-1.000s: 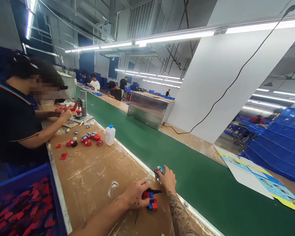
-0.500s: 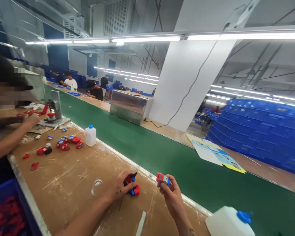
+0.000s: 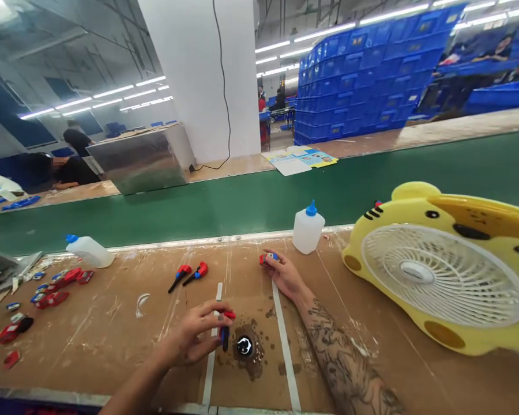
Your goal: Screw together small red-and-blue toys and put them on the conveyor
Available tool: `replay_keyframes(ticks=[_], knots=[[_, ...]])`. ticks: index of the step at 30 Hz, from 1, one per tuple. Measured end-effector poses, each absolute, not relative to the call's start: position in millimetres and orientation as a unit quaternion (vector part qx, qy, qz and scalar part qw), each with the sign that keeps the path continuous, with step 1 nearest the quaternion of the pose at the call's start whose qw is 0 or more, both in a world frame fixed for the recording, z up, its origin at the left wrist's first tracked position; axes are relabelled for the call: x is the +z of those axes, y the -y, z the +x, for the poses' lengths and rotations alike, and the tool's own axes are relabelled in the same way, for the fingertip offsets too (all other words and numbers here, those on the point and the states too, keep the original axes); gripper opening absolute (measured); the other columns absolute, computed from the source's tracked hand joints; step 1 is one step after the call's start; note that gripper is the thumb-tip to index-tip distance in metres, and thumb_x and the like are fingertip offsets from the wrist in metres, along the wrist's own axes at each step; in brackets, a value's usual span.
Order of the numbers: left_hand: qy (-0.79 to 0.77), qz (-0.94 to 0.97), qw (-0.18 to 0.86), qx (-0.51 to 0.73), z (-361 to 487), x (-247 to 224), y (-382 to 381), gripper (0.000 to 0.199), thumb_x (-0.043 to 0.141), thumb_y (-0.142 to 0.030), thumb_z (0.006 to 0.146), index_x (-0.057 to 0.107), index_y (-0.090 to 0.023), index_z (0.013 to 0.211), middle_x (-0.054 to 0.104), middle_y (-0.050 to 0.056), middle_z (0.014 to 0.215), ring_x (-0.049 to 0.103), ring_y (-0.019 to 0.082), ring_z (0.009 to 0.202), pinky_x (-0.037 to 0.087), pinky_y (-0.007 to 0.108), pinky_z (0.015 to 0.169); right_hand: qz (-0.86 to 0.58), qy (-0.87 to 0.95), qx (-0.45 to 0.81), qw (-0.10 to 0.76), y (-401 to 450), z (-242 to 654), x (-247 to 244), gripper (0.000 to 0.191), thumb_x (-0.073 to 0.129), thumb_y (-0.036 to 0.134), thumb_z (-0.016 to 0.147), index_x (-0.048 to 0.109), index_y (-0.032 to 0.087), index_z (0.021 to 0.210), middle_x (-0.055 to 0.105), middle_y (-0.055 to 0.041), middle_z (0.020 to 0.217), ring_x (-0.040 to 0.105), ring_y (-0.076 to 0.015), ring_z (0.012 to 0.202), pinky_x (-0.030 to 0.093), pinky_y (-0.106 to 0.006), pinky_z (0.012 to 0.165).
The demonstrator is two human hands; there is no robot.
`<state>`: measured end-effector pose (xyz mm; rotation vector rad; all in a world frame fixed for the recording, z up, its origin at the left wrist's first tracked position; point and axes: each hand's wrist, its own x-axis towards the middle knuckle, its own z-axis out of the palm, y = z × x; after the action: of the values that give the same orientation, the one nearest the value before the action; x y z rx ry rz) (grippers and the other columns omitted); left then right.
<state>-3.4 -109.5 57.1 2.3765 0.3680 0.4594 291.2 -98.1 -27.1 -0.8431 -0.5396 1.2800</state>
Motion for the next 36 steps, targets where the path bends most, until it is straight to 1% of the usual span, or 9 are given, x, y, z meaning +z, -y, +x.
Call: replay_keyframes(ticks=[5, 7, 13, 19, 22, 26, 30, 33, 36], knots=[[-0.098, 0.970, 0.223, -0.010, -6.9, 77.4, 133.5, 0.046, 0.043, -0.014, 0.092, 0.058, -0.034, 0.131, 0.047, 0.007, 0.144, 0.054, 0.025, 0.119, 0.046, 0.036, 0.098, -0.333, 0.241, 0.619, 0.669, 97.8, 295.1, -20.7, 0.042, 0.074, 0.045, 0.079, 0.062, 0.028, 0.115, 0.068, 0.0007, 0.079, 0.059, -0.0137, 0.060, 0.043, -0.024, 0.049], [-0.104, 0.972, 0.206, -0.048, -3.3, 83.8, 137.5, 0.049, 0.041, -0.014, 0.093, 0.055, -0.038, 0.132, 0.044, 0.004, 0.148, 0.053, 0.026, 0.121, 0.045, 0.039, 0.100, -0.315, 0.246, 0.628, 0.668, 100.0, 294.8, -18.0, 0.042, 0.067, 0.049, 0.083, 0.060, 0.029, 0.120, 0.067, 0.0011, 0.077, 0.058, -0.0139, 0.059, 0.041, -0.024, 0.047], [-0.115, 0.963, 0.219, -0.110, 7.7, 91.7, 137.9, 0.042, 0.043, -0.021, 0.094, 0.059, -0.040, 0.129, 0.048, 0.002, 0.146, 0.050, 0.029, 0.123, 0.036, 0.045, 0.106, -0.305, 0.264, 0.626, 0.667, 102.4, 294.8, -21.2, 0.049, 0.083, 0.026, 0.068, 0.066, 0.023, 0.114, 0.071, -0.0030, 0.096, 0.066, -0.0174, 0.084, 0.052, -0.029, 0.076], [-0.102, 0.966, 0.208, -0.119, 14.1, 94.9, 138.3, 0.043, 0.042, -0.021, 0.095, 0.058, -0.041, 0.130, 0.047, 0.002, 0.145, 0.050, 0.030, 0.121, 0.035, 0.044, 0.105, -0.303, 0.277, 0.612, 0.676, 101.9, 295.0, -23.2, 0.040, 0.086, 0.023, 0.063, 0.072, 0.020, 0.101, 0.073, -0.0032, 0.097, 0.066, -0.0174, 0.088, 0.051, -0.030, 0.083], [-0.092, 0.970, 0.195, -0.112, 14.7, 100.2, 139.0, 0.046, 0.042, -0.019, 0.094, 0.056, -0.041, 0.131, 0.048, 0.003, 0.143, 0.051, 0.029, 0.120, 0.036, 0.043, 0.104, -0.298, 0.284, 0.601, 0.685, 102.7, 295.5, -20.1, 0.042, 0.087, 0.024, 0.063, 0.073, 0.021, 0.102, 0.073, -0.0027, 0.102, 0.064, -0.0167, 0.094, 0.048, -0.028, 0.087], [-0.104, 0.963, 0.244, -0.042, 9.4, 96.8, 130.5, 0.043, 0.047, -0.016, 0.090, 0.060, -0.036, 0.127, 0.053, 0.007, 0.135, 0.051, 0.026, 0.120, 0.038, 0.041, 0.105, -0.288, 0.285, 0.605, 0.685, 104.1, 295.0, -17.6, 0.055, 0.089, 0.024, 0.060, 0.070, 0.024, 0.112, 0.072, -0.0020, 0.103, 0.065, -0.0170, 0.092, 0.048, -0.030, 0.087], [-0.215, 0.870, 0.410, 0.172, 14.3, 63.6, 106.0, 0.028, 0.057, -0.029, 0.090, 0.065, -0.024, 0.117, 0.061, 0.012, 0.124, 0.055, 0.026, 0.116, 0.042, 0.042, 0.104, -0.286, 0.285, 0.610, 0.682, 103.6, 290.0, -19.1, 0.051, 0.091, 0.025, 0.056, 0.073, 0.022, 0.104, 0.073, -0.0021, 0.096, 0.066, -0.0182, 0.087, 0.049, -0.031, 0.084], [-0.312, 0.702, 0.536, 0.350, 34.9, 31.1, 84.8, 0.034, 0.067, -0.039, 0.084, 0.065, -0.019, 0.111, 0.067, 0.012, 0.109, 0.061, 0.026, 0.106, 0.047, 0.040, 0.097, -0.290, 0.287, 0.598, 0.690, 102.2, 285.2, -21.6, 0.047, 0.091, 0.028, 0.057, 0.073, 0.022, 0.099, 0.074, -0.0022, 0.095, 0.067, -0.0184, 0.088, 0.049, -0.031, 0.086], [-0.339, 0.558, 0.614, 0.445, 62.0, 11.4, 70.6, 0.047, 0.076, -0.043, 0.075, 0.065, -0.017, 0.112, 0.069, 0.011, 0.105, 0.064, 0.025, 0.101, 0.050, 0.036, 0.089, -0.295, 0.293, 0.590, 0.692, 102.0, 282.7, -23.7, 0.048, 0.090, 0.033, 0.060, 0.070, 0.021, 0.102, 0.075, -0.0045, 0.099, 0.069, -0.0208, 0.091, 0.050, -0.034, 0.088]])
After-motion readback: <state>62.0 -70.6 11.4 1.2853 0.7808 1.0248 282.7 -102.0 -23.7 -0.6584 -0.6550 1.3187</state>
